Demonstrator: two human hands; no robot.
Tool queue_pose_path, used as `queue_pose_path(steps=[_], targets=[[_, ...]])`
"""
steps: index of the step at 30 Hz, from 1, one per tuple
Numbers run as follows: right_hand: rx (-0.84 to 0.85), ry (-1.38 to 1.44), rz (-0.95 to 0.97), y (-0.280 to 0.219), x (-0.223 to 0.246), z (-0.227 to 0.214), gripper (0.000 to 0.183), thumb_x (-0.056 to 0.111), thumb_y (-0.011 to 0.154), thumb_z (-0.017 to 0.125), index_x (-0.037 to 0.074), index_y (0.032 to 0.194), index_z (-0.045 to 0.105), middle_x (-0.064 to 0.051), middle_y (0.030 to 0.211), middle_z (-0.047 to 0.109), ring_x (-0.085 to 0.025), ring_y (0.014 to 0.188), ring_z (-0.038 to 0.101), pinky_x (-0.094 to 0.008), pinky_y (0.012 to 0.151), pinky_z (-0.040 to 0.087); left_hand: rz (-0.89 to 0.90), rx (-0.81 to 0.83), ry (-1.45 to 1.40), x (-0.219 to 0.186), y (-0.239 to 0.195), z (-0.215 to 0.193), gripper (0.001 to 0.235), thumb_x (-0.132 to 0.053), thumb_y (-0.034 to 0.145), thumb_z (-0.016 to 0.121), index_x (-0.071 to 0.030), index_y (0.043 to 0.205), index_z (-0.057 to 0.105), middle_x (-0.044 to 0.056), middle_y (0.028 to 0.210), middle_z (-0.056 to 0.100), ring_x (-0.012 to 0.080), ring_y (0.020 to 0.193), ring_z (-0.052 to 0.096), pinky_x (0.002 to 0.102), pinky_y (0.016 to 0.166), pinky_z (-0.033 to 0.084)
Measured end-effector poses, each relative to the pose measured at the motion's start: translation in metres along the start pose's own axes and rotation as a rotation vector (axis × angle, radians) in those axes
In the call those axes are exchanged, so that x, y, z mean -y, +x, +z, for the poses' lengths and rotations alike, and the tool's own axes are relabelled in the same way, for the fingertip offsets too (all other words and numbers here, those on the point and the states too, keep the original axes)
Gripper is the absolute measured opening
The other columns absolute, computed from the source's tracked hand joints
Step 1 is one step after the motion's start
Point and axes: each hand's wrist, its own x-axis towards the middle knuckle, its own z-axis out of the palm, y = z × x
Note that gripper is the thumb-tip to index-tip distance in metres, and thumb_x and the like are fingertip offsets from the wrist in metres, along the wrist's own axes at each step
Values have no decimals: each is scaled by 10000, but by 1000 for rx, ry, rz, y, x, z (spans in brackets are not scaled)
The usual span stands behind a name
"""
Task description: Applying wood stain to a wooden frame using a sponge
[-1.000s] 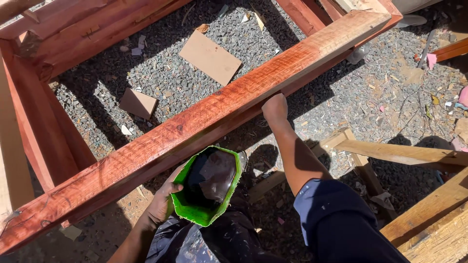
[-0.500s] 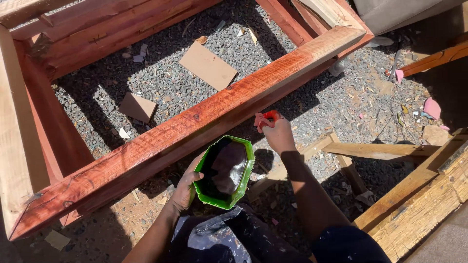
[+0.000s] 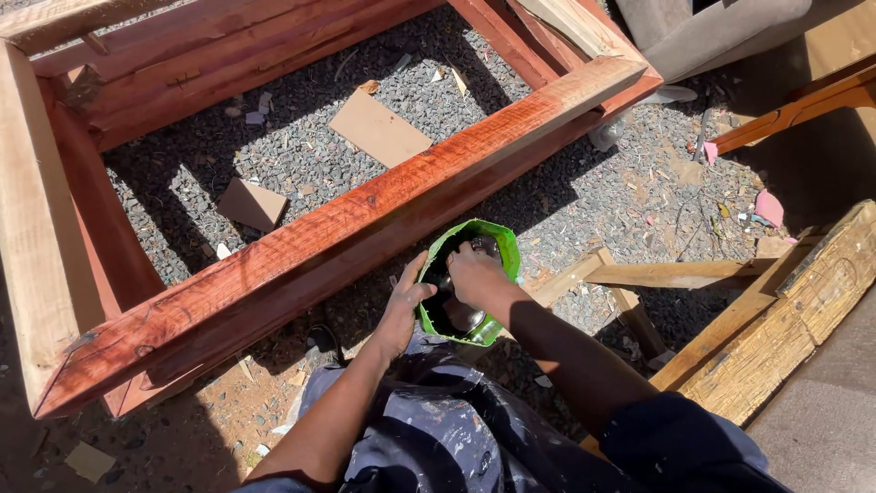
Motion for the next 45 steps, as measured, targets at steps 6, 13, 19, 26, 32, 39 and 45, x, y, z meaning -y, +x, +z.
queue_pose_path(steps=[6, 13, 19, 26, 32, 39, 45], targets=[[67, 116, 21, -17, 1, -37, 363, 65, 857, 592, -133, 1156, 644, -434, 1259, 545, -377, 699, 698, -406, 487, 570, -43, 18, -3, -3, 10, 7, 863, -376, 842, 613, -213, 1612, 262, 282, 1645, -20, 533, 1484, -158, 694, 1185, -18], [244, 830, 299, -67, 12, -116, 594, 163, 847, 583, -131, 1360, 521, -325, 1219, 626, -381, 881, 699, -462, 657, 519, -100, 42, 25, -9, 21, 14, 882, -357, 799, 636, -237, 1605, 300, 247, 1661, 18, 490, 1515, -108, 640, 1211, -8], [198, 1153, 440, -47, -28, -83, 559, 146, 919, 607, -94, 1408, 486, -336, 1340, 545, -409, 1145, 625, -479, 923, 537, -101, 48, 19, -12, 37, 30, 885, -309, 800, 627, -205, 1609, 284, 268, 1654, 3, 498, 1514, -98, 638, 1212, 14], [155, 1551, 388, -59, -40, -110, 293, 99, 799, 769, 31, 1083, 745, -247, 1158, 636, -458, 1235, 581, -594, 927, 577, -71, 84, 84, -14, 57, 40, 904, -361, 808, 607, -186, 1617, 243, 305, 1631, 15, 551, 1489, -101, 680, 1189, 30], [124, 1854, 384, -40, -78, -74, 254, 56, 757, 810, -3, 999, 765, -246, 938, 756, -362, 873, 765, -493, 726, 654, -46, 84, 66, -16, 67, 51, 900, -373, 814, 600, -181, 1616, 240, 317, 1628, -9, 569, 1476, -125, 702, 1179, 17], [-53, 1424, 436, -14, -121, -33, 421, 72, 793, 697, -116, 1158, 604, -339, 1163, 580, -501, 1203, 578, -635, 921, 565, -40, 85, 74, -18, 67, 57, 887, -409, 820, 577, -192, 1614, 246, 308, 1631, 7, 567, 1484, -80, 699, 1183, 41], [36, 804, 301, -17, -80, -79, 391, 187, 860, 618, -34, 1166, 722, -221, 907, 712, -373, 863, 717, -489, 678, 619, -72, 14, 47, -7, 68, 59, 890, -381, 797, 572, -221, 1614, 256, 278, 1645, 8, 515, 1509, -7, 668, 1205, 60]])
